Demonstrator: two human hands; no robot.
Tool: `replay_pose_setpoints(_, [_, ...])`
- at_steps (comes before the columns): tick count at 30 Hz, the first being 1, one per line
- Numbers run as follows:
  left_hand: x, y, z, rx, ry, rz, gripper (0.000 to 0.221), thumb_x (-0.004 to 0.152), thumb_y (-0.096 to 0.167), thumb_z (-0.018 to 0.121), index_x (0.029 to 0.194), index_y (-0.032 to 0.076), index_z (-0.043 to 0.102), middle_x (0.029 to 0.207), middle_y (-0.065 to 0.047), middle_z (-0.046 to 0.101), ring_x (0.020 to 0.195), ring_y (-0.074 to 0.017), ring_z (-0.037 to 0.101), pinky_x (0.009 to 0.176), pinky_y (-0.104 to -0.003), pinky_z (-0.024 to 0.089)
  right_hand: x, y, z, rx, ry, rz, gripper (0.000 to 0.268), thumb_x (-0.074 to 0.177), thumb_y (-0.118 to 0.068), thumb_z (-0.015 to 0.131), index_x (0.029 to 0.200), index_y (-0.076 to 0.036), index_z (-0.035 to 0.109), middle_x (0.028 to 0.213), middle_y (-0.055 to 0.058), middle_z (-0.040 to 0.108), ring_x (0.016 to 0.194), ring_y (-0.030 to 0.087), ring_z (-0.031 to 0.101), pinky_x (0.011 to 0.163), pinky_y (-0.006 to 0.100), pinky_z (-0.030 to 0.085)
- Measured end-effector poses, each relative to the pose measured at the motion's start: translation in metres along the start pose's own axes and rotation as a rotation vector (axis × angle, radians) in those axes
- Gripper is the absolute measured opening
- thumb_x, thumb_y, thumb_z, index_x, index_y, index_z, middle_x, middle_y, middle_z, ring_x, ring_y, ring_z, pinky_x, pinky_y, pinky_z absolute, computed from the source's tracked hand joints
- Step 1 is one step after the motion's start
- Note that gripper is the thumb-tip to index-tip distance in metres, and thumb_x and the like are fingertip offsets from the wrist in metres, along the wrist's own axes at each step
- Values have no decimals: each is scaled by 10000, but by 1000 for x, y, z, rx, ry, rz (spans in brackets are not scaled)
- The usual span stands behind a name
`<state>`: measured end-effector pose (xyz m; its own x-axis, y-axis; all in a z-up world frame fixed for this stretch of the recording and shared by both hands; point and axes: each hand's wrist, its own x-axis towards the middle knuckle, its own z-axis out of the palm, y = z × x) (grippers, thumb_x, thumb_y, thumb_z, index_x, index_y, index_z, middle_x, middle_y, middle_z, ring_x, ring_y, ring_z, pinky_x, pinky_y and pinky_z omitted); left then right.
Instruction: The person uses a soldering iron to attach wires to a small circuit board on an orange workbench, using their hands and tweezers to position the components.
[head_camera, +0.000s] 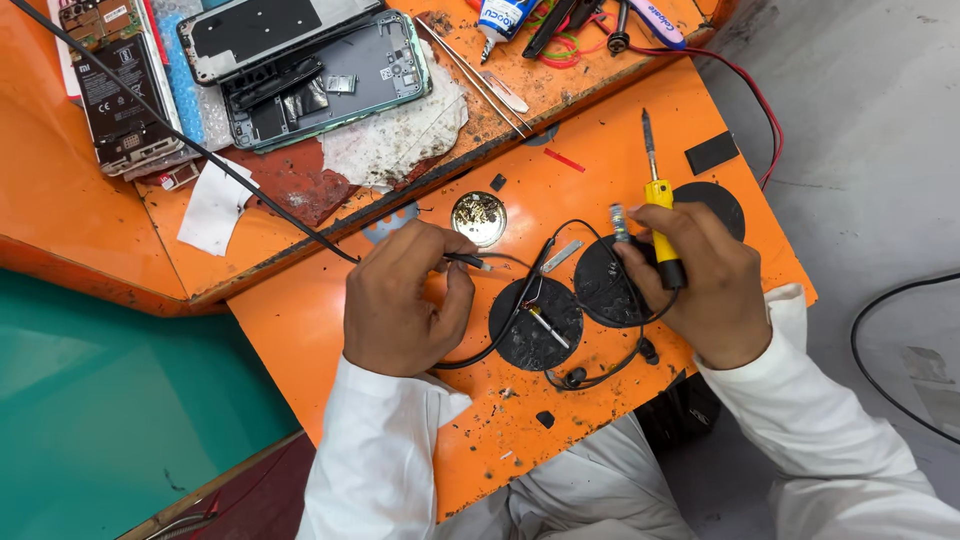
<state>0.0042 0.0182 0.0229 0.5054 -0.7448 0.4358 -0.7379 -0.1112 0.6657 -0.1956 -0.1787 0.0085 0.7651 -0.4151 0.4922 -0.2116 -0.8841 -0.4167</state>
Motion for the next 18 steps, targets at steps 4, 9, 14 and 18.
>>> replay_pose_setpoints(4, [0, 3, -3, -158, -105, -93, 171, 864, 21, 673, 1014, 85, 723, 987, -76, 724, 807, -235, 737, 712, -327, 592, 4, 4, -3, 210, -78, 85, 367, 903, -43, 801, 1222, -63, 620, 1056, 102, 676, 928, 197, 765, 778, 299, 599])
replay_pose_setpoints(9, [-2, 4, -1, -138, -94, 134, 181, 827, 39, 689, 1002, 66, 651, 1097, -140, 705, 1022, -364, 696, 890, -421, 552, 27, 0, -8, 227, 1, -316, 395, 893, 23, 846, 1185, -95, 608, 1043, 145, 665, 951, 237, 736, 824, 322, 608])
replay_pose_setpoints(14, [-4, 9, 6, -240, -388, 46, 184, 821, 69, 655, 1004, 79, 665, 983, -115, 730, 947, -337, 696, 847, -426, 548, 52, -13, -8, 511, -109, -327, 407, 875, 25, 833, 1169, -88, 575, 1031, 98, 677, 944, 202, 742, 776, 269, 602])
replay_pose_setpoints(18, [-9, 18, 2, -209, -392, 144, 160, 757, 98, 669, 917, 104, 678, 850, -108, 687, 906, -341, 677, 824, -459, 524, 63, -19, 3, 789, -292, -255, 386, 881, 41, 781, 1183, -55, 560, 1052, 87, 681, 958, 174, 725, 833, 284, 615])
